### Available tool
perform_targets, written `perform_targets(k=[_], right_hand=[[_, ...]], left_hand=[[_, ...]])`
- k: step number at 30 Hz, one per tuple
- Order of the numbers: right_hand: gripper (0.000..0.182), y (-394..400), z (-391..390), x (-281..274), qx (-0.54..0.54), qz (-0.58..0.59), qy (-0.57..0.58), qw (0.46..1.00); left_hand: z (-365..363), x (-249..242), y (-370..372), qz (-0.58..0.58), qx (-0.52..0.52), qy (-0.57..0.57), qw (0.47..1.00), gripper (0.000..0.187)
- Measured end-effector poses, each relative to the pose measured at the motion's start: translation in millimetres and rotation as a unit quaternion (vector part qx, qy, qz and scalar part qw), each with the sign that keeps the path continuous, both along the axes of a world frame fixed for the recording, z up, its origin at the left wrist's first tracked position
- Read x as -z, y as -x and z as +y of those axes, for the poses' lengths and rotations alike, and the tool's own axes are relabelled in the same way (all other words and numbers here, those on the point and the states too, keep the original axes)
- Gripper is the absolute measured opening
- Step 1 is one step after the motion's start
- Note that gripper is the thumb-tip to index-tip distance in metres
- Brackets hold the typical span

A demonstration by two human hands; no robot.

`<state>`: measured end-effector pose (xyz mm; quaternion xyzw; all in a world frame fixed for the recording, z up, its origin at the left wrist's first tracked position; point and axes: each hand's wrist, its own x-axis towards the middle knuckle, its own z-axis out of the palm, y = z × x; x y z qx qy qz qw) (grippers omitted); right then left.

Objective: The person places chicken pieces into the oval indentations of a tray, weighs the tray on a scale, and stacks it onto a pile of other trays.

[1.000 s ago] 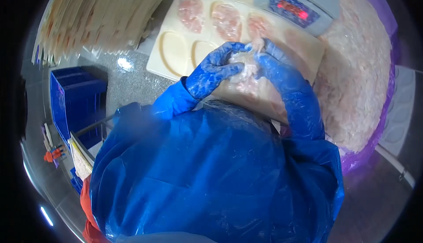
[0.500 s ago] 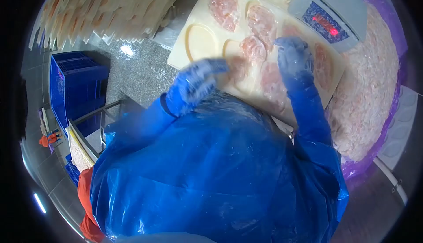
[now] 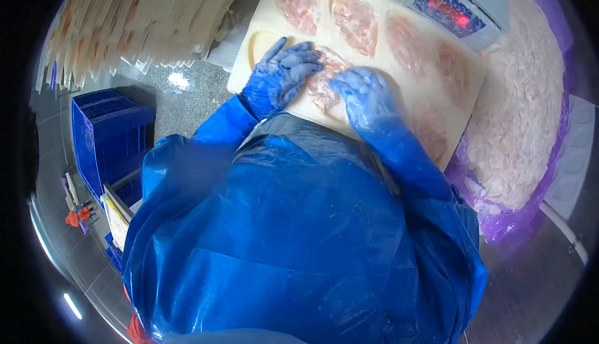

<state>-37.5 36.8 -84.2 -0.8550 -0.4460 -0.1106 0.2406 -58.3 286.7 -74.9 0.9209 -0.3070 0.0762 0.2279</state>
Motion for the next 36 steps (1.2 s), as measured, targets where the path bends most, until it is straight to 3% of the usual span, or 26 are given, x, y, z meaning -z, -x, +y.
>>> perform_targets(k=[4, 5, 6, 7, 8, 9, 10, 12, 14, 16, 17, 18, 19, 21, 23, 24, 26, 27, 28, 29, 30, 31, 32, 33, 34, 36], right_hand=[[0.029, 10, 1, 1, 0.109, 0.126, -0.003, 0.986], [0.029, 12, 15, 10, 0.093, 0.357, -0.319, 0.873], [0.029, 14, 22, 17, 0.062, 0.529, -0.583, 0.613], [0.029, 18, 17, 18, 0.062, 0.527, -0.585, 0.613], [0.031, 23, 9, 16, 0.057, 0.397, -0.443, 0.802], [0.033, 27, 0, 12, 0.051, 0.236, -0.267, 0.933], [0.035, 31, -7, 9, 0.043, 0.061, -0.071, 0.995], [0.039, 30, -3, -1, 0.068, 0.035, -0.056, 0.996], [0.039, 31, -1, 6, -0.030, 0.077, -0.075, 0.994], [0.035, 28, -4, -3, -0.003, 0.048, -0.078, 0.996], [0.033, 24, -5, -11, 0.029, 0.094, -0.100, 0.990], [0.032, 20, -5, -17, 0.059, 0.138, -0.123, 0.981], [0.029, 17, -5, -20, 0.099, 0.147, -0.134, 0.975], [0.029, 15, -8, -18, 0.127, 0.163, -0.151, 0.967], [0.030, 16, -10, -14, 0.158, 0.166, -0.152, 0.961], [0.030, 19, -13, -15, 0.164, 0.166, -0.152, 0.960], [0.026, 22, -21, -15, 0.167, 0.205, -0.096, 0.960], [0.026, 25, -23, -14, 0.170, 0.208, -0.097, 0.958], [0.024, 26, -26, -13, 0.192, 0.240, -0.172, 0.936], [0.022, 26, -29, -12, 0.212, 0.270, -0.246, 0.906], [0.022, 22, -38, -10, 0.213, 0.271, -0.249, 0.905], [0.026, 14, -50, -7, 0.215, 0.387, -0.276, 0.853], [0.030, 5, -56, -5, 0.212, 0.498, -0.297, 0.787], [0.036, -3, -46, -6, 0.207, 0.469, -0.379, 0.770], [0.042, -13, -32, -10, 0.201, 0.436, -0.458, 0.748], [0.051, -44, -13, -45, 0.203, 0.270, -0.352, 0.873]], left_hand=[[-1, 1, 3, 0.011, -0.020, -0.014, 1.000, 0.042], [-11, 0, 6, 0.011, -0.038, -0.016, 0.999, 0.048], [-17, 0, 8, 0.013, -0.055, -0.018, 0.998, 0.055], [-15, 3, 8, 0.036, -0.054, -0.074, 0.995, 0.065], [-13, 2, 6, 0.030, -0.050, -0.075, 0.995, 0.065], [-12, -1, 5, 0.028, -0.060, -0.092, 0.994, 0.066], [-12, -3, 6, 0.029, -0.071, -0.108, 0.991, 0.066], [-22, -4, 7, 0.060, -0.079, -0.053, 0.994, 0.072], [-26, -10, -9, 0.023, -0.076, -0.067, 0.995, 0.068], [-21, -14, -57, -0.055, -0.054, 0.042, 0.996, 0.056], [-26, -25, -90, -0.053, -0.047, 0.111, 0.991, 0.043], [-33, -9, -127, -0.144, -0.059, 0.123, 0.980, 0.039], [-45, -14, -166, -0.092, -0.056, 0.145, 0.984, 0.027], [-70, -14, -233, -0.021, -0.058, 0.146, 0.987, 0.031], [-83, 47, -300, -0.057, -0.062, 0.052, 0.995, 0.030], [-87, 52, -310, -0.056, -0.056, 0.053, 0.995, 0.030], [-90, 57, -323, 0.024, -0.051, 0.053, 0.997, 0.028], [-86, 58, -327, -0.026, -0.022, 0.038, 0.999, 0.021], [-77, 59, -325, -0.024, -0.021, 0.036, 0.999, 0.021], [-67, 48, -319, 0.048, -0.022, 0.145, 0.988, 0.018], [-58, 34, -311, 0.120, -0.024, 0.251, 0.960, 0.016], [-50, 14, -299, 0.121, -0.023, 0.249, 0.961, 0.016], [-42, -13, -282, 0.217, 0.007, 0.307, 0.927, 0.017], [-36, -34, -263, 0.308, 0.035, 0.363, 0.878, 0.018], [-31, -48, -247, 0.309, 0.029, 0.365, 0.878, 0.018], [-27, -66, -213, 0.372, 0.077, 0.396, 0.836, 0.021]])
